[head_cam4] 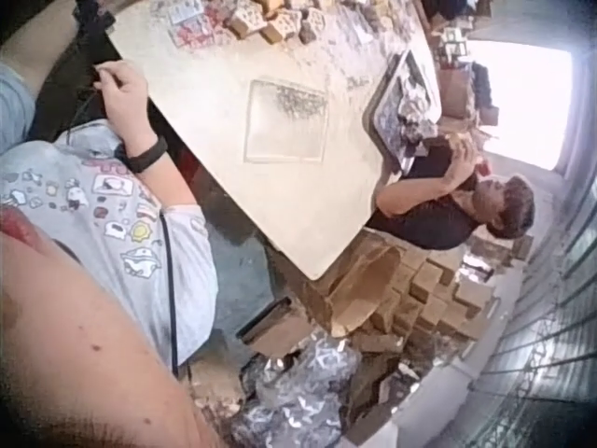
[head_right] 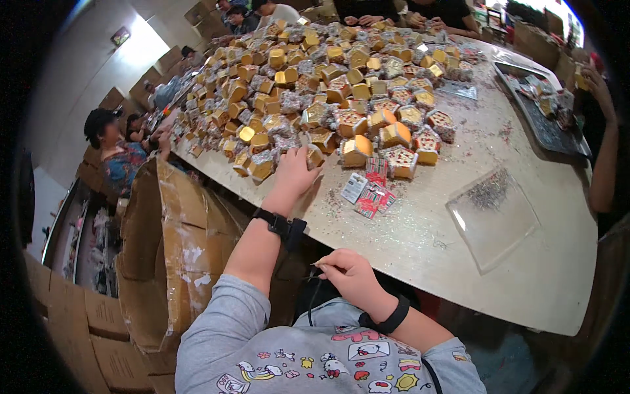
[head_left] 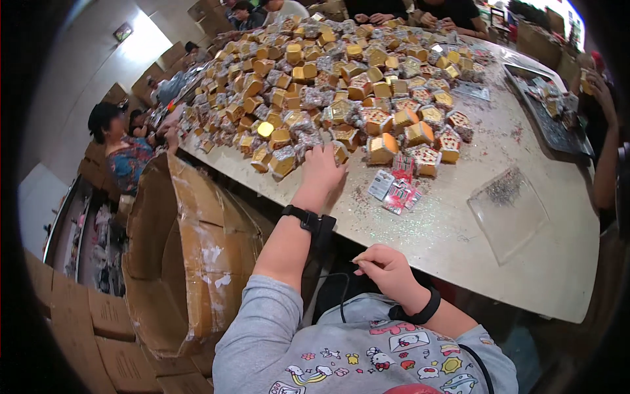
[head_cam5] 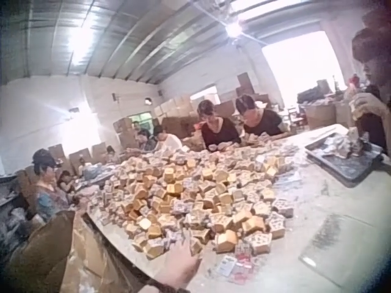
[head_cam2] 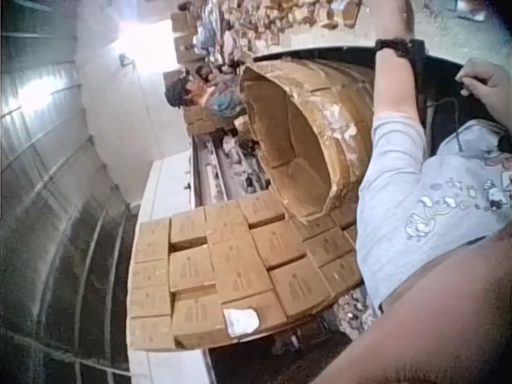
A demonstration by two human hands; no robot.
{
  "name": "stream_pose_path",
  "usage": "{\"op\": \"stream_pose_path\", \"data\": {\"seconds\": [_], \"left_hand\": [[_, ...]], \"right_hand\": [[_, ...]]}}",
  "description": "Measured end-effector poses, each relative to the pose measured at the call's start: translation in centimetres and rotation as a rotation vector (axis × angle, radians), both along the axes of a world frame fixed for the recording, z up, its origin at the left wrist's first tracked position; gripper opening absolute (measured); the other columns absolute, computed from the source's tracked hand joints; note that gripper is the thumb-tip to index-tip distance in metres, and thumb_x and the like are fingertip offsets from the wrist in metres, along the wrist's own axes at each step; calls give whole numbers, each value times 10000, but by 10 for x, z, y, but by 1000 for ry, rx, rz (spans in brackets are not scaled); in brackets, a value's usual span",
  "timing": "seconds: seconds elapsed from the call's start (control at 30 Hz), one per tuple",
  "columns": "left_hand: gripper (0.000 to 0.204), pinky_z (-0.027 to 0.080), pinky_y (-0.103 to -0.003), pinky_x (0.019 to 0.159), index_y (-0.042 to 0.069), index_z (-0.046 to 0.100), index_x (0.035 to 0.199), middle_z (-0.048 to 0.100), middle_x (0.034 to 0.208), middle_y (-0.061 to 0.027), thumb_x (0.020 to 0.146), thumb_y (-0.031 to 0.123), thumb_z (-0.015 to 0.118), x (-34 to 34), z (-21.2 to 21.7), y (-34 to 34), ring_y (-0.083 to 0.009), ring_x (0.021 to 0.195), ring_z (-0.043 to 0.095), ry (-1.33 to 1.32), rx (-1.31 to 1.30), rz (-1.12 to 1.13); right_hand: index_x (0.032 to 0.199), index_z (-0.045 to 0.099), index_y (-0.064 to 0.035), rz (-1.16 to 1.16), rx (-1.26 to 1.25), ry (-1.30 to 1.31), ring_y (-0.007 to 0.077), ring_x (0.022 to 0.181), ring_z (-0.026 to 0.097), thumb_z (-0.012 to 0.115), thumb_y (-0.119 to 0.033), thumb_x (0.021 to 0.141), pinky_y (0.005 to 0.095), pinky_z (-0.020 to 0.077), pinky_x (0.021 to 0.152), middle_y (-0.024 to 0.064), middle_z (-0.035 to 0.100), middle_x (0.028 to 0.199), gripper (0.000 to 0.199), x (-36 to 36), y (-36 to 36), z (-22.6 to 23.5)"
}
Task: Packing small gold-colored house-shaped items and instruction cards into small clear plastic bags at a shared workspace.
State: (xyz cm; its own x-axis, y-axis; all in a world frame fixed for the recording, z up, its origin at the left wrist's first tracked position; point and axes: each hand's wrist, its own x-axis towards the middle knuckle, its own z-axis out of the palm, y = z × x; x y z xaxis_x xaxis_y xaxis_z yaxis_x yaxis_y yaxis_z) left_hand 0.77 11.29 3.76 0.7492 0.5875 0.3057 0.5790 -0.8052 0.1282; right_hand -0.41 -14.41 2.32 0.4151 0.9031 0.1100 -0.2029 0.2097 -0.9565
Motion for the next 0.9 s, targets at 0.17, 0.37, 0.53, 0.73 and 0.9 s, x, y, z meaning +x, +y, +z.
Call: {"op": "stream_pose_path", "data": {"seconds": [0.17,0.37,0.53,0.73,0.9], "left_hand": [[699,401,-426,875,81,391,1256,454,1072,-221,655,299,674,6,5,-2,-381,1019,447,112,-48,131],[724,419,-446,867,33,365,1238,421,1148,-229,631,291,665,-24,12,-5,-375,1041,460,10,-313,112],[480,473,-421,789,53,469,1168,570,1042,-121,796,335,583,-89,4,-47,-262,956,554,-1202,-1867,-284],[558,475,-435,781,72,431,1224,519,1147,-179,841,475,484,-104,5,-99,-325,1013,529,-1345,-2184,-383],[603,478,-418,792,59,413,1235,520,1132,-191,834,505,481,-108,13,-113,-321,1007,533,-1408,-2233,-336]], "right_hand": [[859,627,-4,-58,-29,-228,148,671,574,558,1,783,245,451,612,75,557,751,103,6,0,0],[813,619,7,-124,22,-305,153,637,556,547,25,766,249,439,590,74,550,733,87,15,5,12],[788,611,12,-237,98,-507,156,595,542,565,30,743,262,432,556,70,529,671,66,20,17,23],[816,605,4,-370,131,-687,287,609,539,593,13,704,331,441,539,129,531,706,113,14,29,44],[839,604,-6,-432,175,-774,278,612,543,603,-3,707,338,446,541,118,519,699,132,11,31,49]]}}
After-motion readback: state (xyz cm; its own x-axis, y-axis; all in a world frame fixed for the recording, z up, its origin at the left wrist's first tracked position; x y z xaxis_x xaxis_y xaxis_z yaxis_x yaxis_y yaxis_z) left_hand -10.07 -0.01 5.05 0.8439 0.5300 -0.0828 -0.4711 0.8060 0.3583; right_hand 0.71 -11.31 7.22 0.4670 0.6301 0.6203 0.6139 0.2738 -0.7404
